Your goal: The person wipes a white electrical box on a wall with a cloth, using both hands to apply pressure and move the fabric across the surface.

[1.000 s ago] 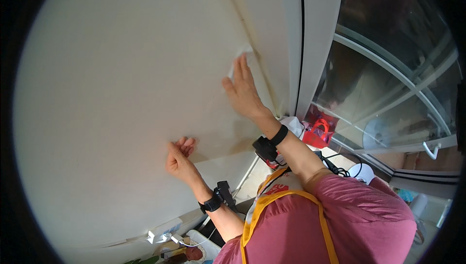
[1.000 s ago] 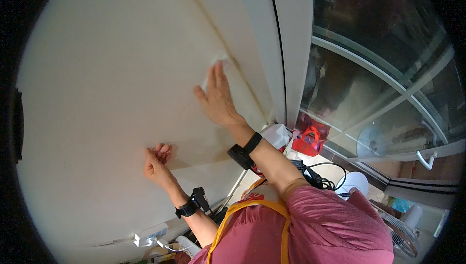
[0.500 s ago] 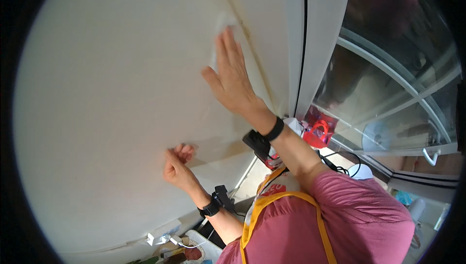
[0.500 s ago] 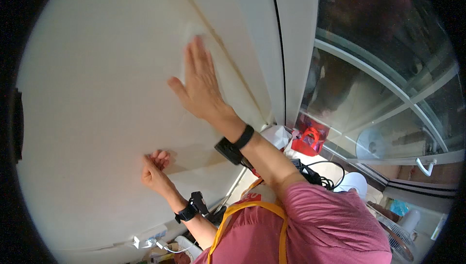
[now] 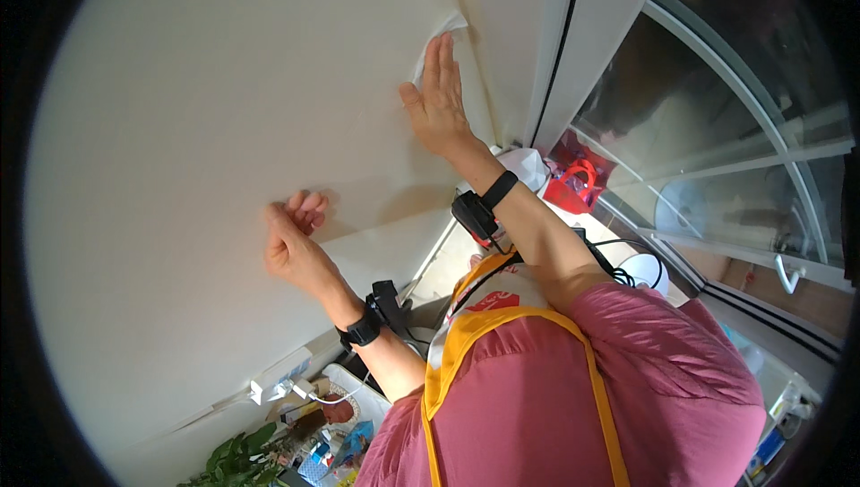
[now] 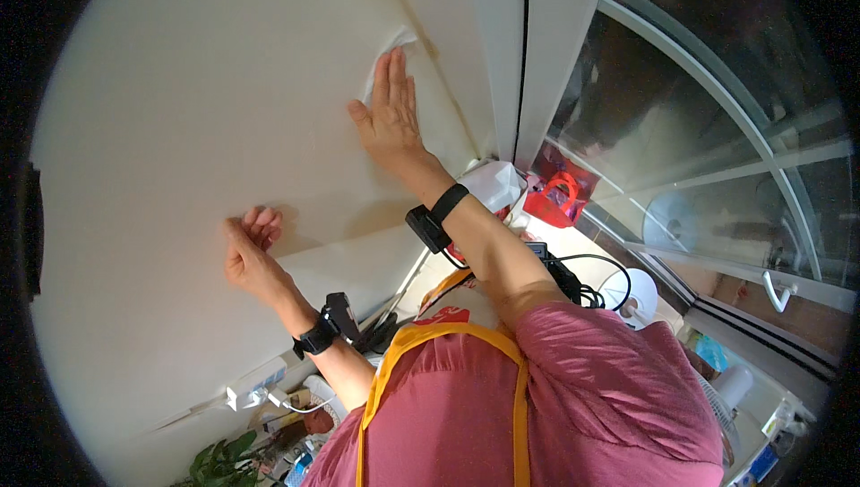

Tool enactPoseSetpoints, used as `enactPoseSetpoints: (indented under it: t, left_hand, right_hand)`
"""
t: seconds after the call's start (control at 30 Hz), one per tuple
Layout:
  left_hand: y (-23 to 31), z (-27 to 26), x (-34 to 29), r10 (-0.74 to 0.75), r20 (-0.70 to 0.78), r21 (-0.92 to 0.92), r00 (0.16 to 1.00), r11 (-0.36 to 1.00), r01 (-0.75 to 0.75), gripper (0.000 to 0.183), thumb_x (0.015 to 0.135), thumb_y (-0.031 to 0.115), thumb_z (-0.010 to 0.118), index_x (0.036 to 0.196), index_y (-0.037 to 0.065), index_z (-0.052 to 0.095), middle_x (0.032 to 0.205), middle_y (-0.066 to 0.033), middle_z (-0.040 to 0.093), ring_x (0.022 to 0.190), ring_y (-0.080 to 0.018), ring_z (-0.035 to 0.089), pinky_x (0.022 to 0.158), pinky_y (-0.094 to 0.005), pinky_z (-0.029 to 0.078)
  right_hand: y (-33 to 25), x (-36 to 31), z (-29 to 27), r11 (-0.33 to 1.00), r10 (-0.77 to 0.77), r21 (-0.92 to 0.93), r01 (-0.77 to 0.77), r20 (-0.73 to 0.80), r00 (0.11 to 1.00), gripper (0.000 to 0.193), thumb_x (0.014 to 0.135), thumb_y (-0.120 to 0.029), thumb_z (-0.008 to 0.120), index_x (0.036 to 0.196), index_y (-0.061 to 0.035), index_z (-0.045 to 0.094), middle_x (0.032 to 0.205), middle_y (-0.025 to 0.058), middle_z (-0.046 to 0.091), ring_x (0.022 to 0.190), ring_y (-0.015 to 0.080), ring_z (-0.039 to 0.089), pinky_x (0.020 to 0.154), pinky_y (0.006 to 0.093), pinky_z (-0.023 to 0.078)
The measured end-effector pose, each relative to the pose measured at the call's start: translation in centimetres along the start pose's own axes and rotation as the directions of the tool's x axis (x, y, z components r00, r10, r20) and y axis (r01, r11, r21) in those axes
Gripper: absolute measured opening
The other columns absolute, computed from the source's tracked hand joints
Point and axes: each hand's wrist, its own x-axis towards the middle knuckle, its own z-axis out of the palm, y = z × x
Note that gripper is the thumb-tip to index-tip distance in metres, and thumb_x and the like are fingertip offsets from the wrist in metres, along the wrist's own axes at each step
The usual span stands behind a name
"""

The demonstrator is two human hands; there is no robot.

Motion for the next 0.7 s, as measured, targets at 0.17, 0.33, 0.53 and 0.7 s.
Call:
enactPoseSetpoints:
  t: [0.17,0.33,0.53,0.7]
  left_hand:
    - [-0.3,0.0,0.0,0.042,0.035,0.005,0.998,0.999,-0.043,0.046,0.103,0.034,0.050,0.091,-0.006,0.068,0.079,-0.0152,0.072,0.069,-0.0197,0.070,0.063,-0.0256,0.054]
    - [-0.4,-0.2,-0.3,-0.007,0.055,0.049,0.998,0.999,0.004,0.048,0.103,0.036,0.048,0.097,-0.007,0.067,0.085,-0.0164,0.072,0.074,-0.0211,0.071,0.066,-0.0262,0.054]
    - [-1.8,-1.9,-0.6,0.079,0.185,0.057,0.980,0.994,-0.091,0.039,0.103,0.029,0.051,0.101,-0.006,0.068,0.086,-0.0140,0.072,0.080,-0.0190,0.070,0.071,-0.0283,0.055]
    - [-4.4,-3.0,-2.0,-0.158,0.447,0.192,0.880,0.978,0.078,0.033,0.103,0.024,0.051,0.107,-0.003,0.068,0.089,-0.0096,0.073,0.086,-0.0148,0.068,0.078,-0.0280,0.053]
  right_hand:
    - [3.1,-4.6,3.9,0.912,0.329,0.237,-0.335,0.066,0.942,0.080,0.102,-0.043,0.037,0.149,0.0107,0.000,0.153,0.0390,-0.002,0.146,0.0471,-0.004,0.118,0.0524,0.004]
    - [-3.0,-9.2,6.8,0.762,0.499,0.308,-0.569,0.280,0.820,0.086,0.102,-0.047,0.033,0.144,0.0194,0.000,0.149,0.0445,-0.005,0.144,0.0515,-0.004,0.119,0.0499,0.007]
    - [-4.9,-10.1,7.5,0.703,0.458,0.321,-0.634,0.478,0.749,0.092,0.100,-0.058,0.023,0.144,0.0194,0.000,0.150,0.0426,-0.007,0.144,0.0503,-0.007,0.120,0.0473,0.006]
    - [-3.2,-8.4,6.0,0.849,0.321,0.367,-0.380,0.212,0.923,0.094,0.098,-0.065,0.014,0.147,0.0155,0.005,0.152,0.0401,0.000,0.145,0.0491,-0.004,0.120,0.0466,0.005]
